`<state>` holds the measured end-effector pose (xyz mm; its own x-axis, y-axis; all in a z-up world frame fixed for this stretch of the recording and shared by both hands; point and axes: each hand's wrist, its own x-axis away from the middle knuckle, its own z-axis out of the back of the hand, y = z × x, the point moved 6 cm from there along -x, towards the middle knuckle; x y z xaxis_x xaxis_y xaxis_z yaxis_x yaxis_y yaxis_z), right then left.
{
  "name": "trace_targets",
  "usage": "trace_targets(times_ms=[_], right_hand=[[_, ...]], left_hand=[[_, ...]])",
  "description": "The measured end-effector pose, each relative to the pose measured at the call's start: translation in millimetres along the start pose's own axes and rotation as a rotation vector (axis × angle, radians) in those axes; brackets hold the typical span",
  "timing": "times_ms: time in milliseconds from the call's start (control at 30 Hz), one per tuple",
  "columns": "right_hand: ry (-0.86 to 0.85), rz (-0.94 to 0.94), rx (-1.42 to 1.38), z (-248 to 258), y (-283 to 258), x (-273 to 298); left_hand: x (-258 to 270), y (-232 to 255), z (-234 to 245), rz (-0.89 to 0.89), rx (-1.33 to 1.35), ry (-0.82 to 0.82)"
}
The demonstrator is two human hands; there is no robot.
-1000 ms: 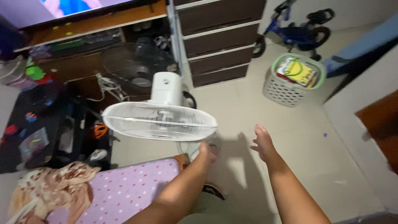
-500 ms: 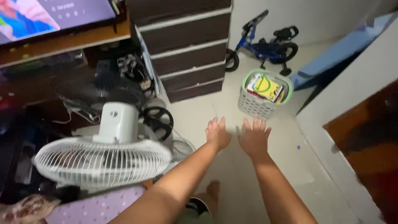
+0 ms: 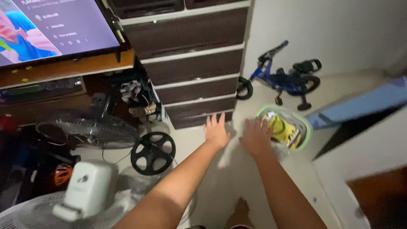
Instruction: The person folds various clean clothes on an ironing board, places them into a laundry basket, carries the basket to another room, and then puts the folded clothes into drawers.
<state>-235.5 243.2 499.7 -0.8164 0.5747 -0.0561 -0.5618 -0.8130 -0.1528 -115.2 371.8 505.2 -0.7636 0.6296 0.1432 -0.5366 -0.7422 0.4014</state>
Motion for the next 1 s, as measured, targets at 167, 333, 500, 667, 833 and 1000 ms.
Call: trace_targets(times_ms=[167, 333, 500, 667, 833, 1000], right_hand=[[-0.011, 0.115, 0.007, -34, 10, -96], [0.062, 0.16, -0.079, -84, 11, -155], [0.023, 0.185, -0.13, -165, -1, -217], [0.022, 0.208, -0.023, -235, -18, -259], [0.008, 0.234, 0.05, -270, -25, -295], [0.043, 0.24, -0.001, -295, -15, -325]], left_hand=[[-67, -27, -17, 0.045, -0.126, 0.016], [-112, -65, -51, 0.166, -0.121, -0.095], [-173, -103, -91, 0.166, -0.099, -0.029], [-231, -152, -137, 0.186, -0.103, -0.002], [-299, -175, -159, 0.152, -0.076, 0.153], [-350, -179, -197, 0.236, 0.181, 0.186]])
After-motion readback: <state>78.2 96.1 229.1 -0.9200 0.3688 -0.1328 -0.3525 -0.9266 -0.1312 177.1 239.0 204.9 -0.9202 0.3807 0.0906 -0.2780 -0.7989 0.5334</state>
